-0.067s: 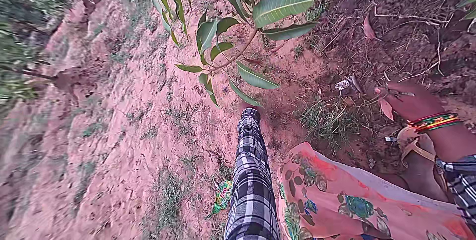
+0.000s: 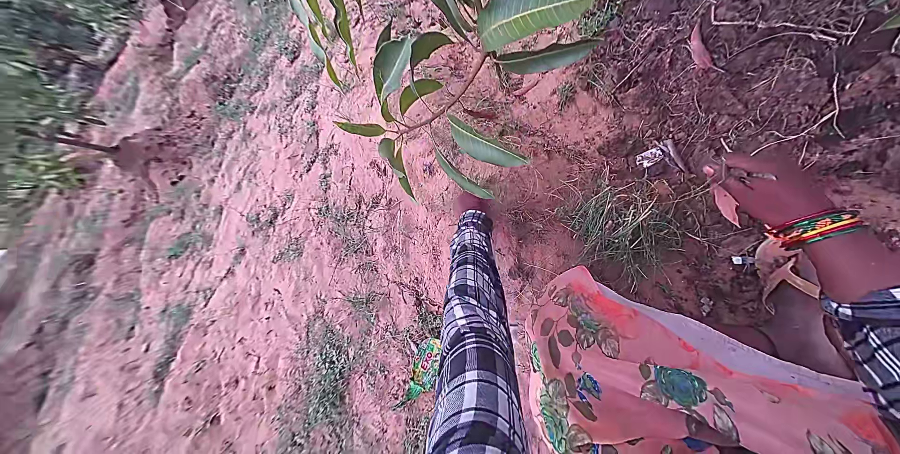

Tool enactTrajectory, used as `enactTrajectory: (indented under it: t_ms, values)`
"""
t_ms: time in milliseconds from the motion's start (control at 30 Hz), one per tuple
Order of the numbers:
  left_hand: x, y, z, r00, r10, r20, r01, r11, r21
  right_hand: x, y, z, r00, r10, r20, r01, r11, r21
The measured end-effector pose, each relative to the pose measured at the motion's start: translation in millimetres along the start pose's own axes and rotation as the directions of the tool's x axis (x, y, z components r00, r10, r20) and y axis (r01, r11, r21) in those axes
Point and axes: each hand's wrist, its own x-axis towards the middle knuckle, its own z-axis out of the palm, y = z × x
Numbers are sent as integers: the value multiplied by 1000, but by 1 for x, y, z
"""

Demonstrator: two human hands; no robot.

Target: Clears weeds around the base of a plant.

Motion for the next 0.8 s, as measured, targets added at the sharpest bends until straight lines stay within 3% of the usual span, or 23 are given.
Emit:
enactTrajectory:
  t_ms: [33, 67, 167, 267, 333, 400, 533, 667, 800]
  values:
    - [16, -8, -4, 974, -45, 220, 48, 999, -5, 1, 0, 3, 1000, -11, 3, 11, 1000, 4]
    - [20, -14, 0, 956, -33, 293, 39, 999, -12, 1, 1, 3, 1000, -14, 11, 14, 1000, 5]
    - [-12, -30, 27, 943, 68, 327, -66, 998, -16, -2, 11, 8, 999, -16, 36, 16, 1000, 7]
    - [-108, 0, 12, 840, 311, 445, -333, 942, -30, 1, 17, 11, 997, 24, 71, -23, 1000, -19]
    - [-142, 18, 7, 783, 394, 481, -406, 910, -86, 2, 15, 16, 995, 4, 99, 1, 999, -53]
    - [-128, 31, 14, 825, 412, 387, -383, 911, -152, 2, 5, 18, 994, -37, 102, 42, 998, -50]
    - [-39, 42, 16, 950, 310, 36, -304, 945, -117, -2, -23, 17, 991, -96, 91, 96, 995, 5]
    - [1, 34, 18, 971, 200, 130, -194, 979, -59, -11, -7, 8, 989, -71, 127, 71, 997, 5]
    - [-31, 66, -2, 929, 200, 313, -193, 980, -53, -13, 8, -5, 973, 133, 188, -128, 991, -40]
